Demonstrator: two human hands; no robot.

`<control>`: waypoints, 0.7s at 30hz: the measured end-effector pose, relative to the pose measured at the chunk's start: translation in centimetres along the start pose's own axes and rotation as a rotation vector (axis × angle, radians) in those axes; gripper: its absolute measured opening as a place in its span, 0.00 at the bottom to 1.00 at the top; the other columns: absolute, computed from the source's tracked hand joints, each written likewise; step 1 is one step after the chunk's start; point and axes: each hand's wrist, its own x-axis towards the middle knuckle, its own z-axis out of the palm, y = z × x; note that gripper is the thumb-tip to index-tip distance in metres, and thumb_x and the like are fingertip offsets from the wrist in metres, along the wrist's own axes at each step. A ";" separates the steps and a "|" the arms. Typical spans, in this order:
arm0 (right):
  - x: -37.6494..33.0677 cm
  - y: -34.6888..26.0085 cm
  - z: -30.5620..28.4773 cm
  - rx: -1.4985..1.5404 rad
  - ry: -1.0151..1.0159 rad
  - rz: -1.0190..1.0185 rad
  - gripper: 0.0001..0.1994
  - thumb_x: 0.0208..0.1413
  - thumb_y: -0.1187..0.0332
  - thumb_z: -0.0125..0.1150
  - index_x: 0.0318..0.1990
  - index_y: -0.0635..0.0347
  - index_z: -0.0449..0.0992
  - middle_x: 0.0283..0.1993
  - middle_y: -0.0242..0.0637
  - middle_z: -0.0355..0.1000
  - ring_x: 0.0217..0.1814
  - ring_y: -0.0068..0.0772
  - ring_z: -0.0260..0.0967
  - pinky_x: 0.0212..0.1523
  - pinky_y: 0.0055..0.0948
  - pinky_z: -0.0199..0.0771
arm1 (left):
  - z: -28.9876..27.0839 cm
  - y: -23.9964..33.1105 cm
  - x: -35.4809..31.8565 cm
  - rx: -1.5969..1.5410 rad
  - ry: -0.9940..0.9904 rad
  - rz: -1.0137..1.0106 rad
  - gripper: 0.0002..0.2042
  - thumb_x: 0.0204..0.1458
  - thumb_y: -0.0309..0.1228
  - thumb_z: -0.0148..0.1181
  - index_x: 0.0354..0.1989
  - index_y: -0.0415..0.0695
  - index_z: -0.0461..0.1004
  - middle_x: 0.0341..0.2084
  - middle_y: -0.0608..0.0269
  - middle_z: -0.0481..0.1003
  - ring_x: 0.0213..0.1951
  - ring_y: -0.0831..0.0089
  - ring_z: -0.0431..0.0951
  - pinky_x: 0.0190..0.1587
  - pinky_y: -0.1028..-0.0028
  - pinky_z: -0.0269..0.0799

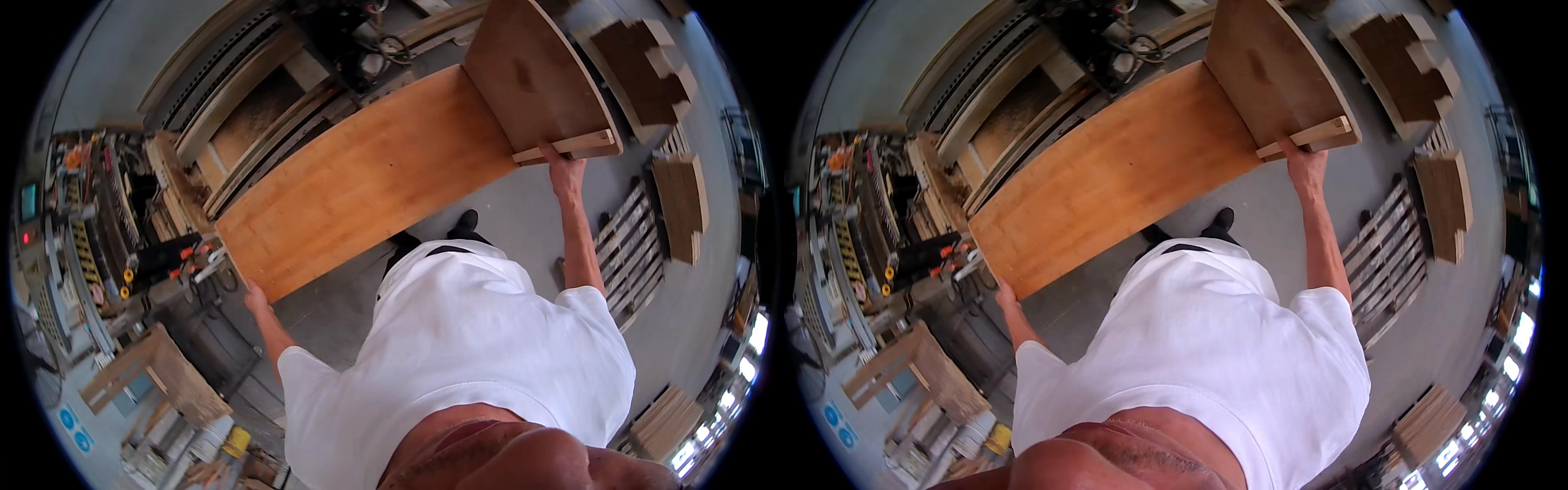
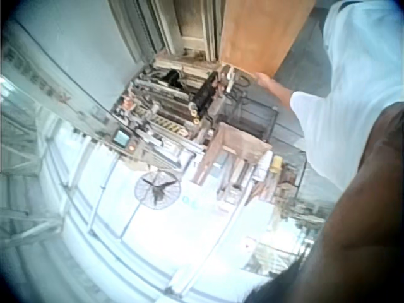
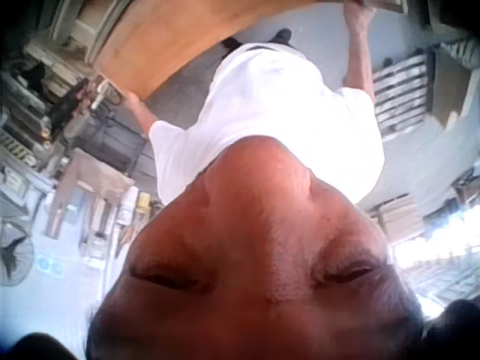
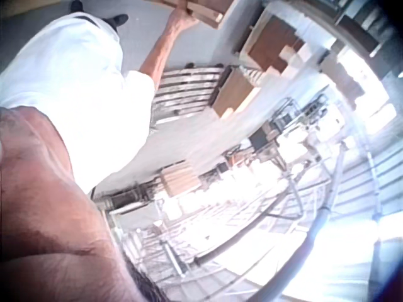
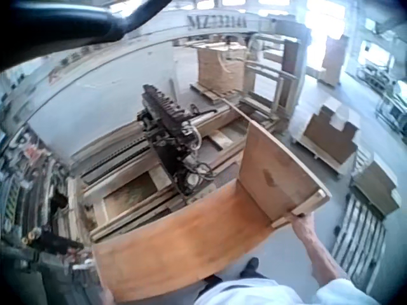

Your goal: The person moves a wooden board and places it aside, then picks up a flexible hose and connects it to a machine. They use a red air blow gun to clear sawdust from the machine and surrounding floor area, then wipe a nearby surface with a white cloth.

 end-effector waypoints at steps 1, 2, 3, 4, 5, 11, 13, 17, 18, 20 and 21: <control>-3.0 1.0 1.4 -0.033 0.006 0.073 0.21 0.40 0.71 0.67 0.44 0.68 0.72 0.41 0.37 0.71 0.43 0.29 0.67 0.45 0.27 0.67 | -1.7 -2.5 2.7 0.046 -0.020 0.022 0.34 0.53 0.51 0.51 0.49 0.23 0.65 0.47 0.46 0.70 0.47 0.60 0.72 0.48 0.65 0.67; -4.3 1.4 4.3 -0.076 -0.029 0.087 0.19 0.41 0.72 0.66 0.43 0.69 0.72 0.41 0.37 0.71 0.43 0.28 0.67 0.44 0.27 0.67 | -4.6 -4.1 5.6 0.065 -0.003 0.058 0.34 0.53 0.51 0.51 0.50 0.23 0.64 0.48 0.46 0.70 0.48 0.60 0.72 0.48 0.66 0.67; -3.9 1.5 5.3 -0.115 -0.047 0.083 0.18 0.42 0.71 0.65 0.42 0.69 0.72 0.39 0.37 0.72 0.41 0.28 0.67 0.42 0.28 0.68 | -5.4 -5.6 5.8 0.038 0.013 0.090 0.34 0.53 0.51 0.51 0.51 0.24 0.64 0.49 0.46 0.69 0.49 0.60 0.71 0.49 0.66 0.66; -0.6 1.9 0.0 -0.193 0.022 0.036 0.17 0.42 0.70 0.65 0.41 0.70 0.73 0.37 0.36 0.72 0.39 0.28 0.68 0.40 0.29 0.68 | 2.2 -4.4 2.1 0.008 -0.080 0.048 0.34 0.54 0.51 0.50 0.52 0.24 0.63 0.49 0.45 0.69 0.49 0.58 0.71 0.50 0.65 0.65; 1.6 1.9 -7.2 -0.242 0.135 0.011 0.16 0.43 0.70 0.65 0.40 0.71 0.73 0.35 0.36 0.73 0.37 0.28 0.68 0.38 0.29 0.69 | 7.8 0.5 -3.8 0.000 -0.180 0.059 0.34 0.54 0.51 0.49 0.52 0.24 0.62 0.49 0.43 0.69 0.50 0.57 0.70 0.51 0.65 0.65; 12.3 8.1 -18.4 -0.200 0.224 0.254 0.16 0.44 0.68 0.64 0.40 0.69 0.75 0.34 0.35 0.73 0.34 0.26 0.67 0.33 0.29 0.68 | 14.6 9.0 -15.9 0.318 -0.346 0.327 0.37 0.54 0.54 0.45 0.52 0.24 0.62 0.50 0.38 0.67 0.50 0.49 0.70 0.53 0.61 0.63; 16.2 8.9 -21.5 -0.142 0.200 0.260 0.16 0.43 0.68 0.65 0.40 0.69 0.75 0.34 0.36 0.72 0.34 0.27 0.67 0.34 0.30 0.68 | 18.2 11.2 -19.9 0.485 -0.303 0.399 0.37 0.54 0.56 0.43 0.51 0.24 0.63 0.50 0.35 0.67 0.50 0.46 0.69 0.53 0.59 0.63; 23.7 11.0 -27.9 0.031 0.218 0.135 0.19 0.42 0.66 0.67 0.41 0.68 0.75 0.34 0.36 0.72 0.36 0.28 0.67 0.36 0.32 0.68 | 25.0 15.8 -28.7 0.513 -0.195 0.489 0.37 0.54 0.56 0.39 0.48 0.24 0.63 0.47 0.31 0.68 0.50 0.41 0.67 0.52 0.56 0.62; 25.5 12.1 -29.9 0.028 0.232 0.096 0.19 0.41 0.66 0.68 0.41 0.67 0.75 0.35 0.36 0.72 0.36 0.27 0.67 0.36 0.31 0.68 | 26.4 16.9 -31.0 0.547 -0.180 0.497 0.37 0.54 0.56 0.39 0.48 0.23 0.63 0.47 0.31 0.68 0.50 0.41 0.67 0.52 0.56 0.62; 27.8 12.1 -32.2 0.052 0.224 0.105 0.16 0.43 0.69 0.65 0.41 0.67 0.76 0.37 0.35 0.73 0.38 0.27 0.68 0.38 0.30 0.68 | 28.7 18.5 -34.6 0.575 -0.160 0.493 0.37 0.55 0.56 0.39 0.48 0.24 0.63 0.47 0.31 0.68 0.50 0.41 0.67 0.52 0.56 0.62; 29.3 13.4 -34.0 0.044 0.254 0.124 0.15 0.44 0.69 0.65 0.40 0.66 0.76 0.35 0.35 0.73 0.37 0.26 0.69 0.37 0.29 0.69 | 30.1 19.2 -36.0 0.568 -0.175 0.490 0.36 0.55 0.55 0.38 0.48 0.24 0.63 0.47 0.31 0.68 0.50 0.41 0.67 0.52 0.56 0.62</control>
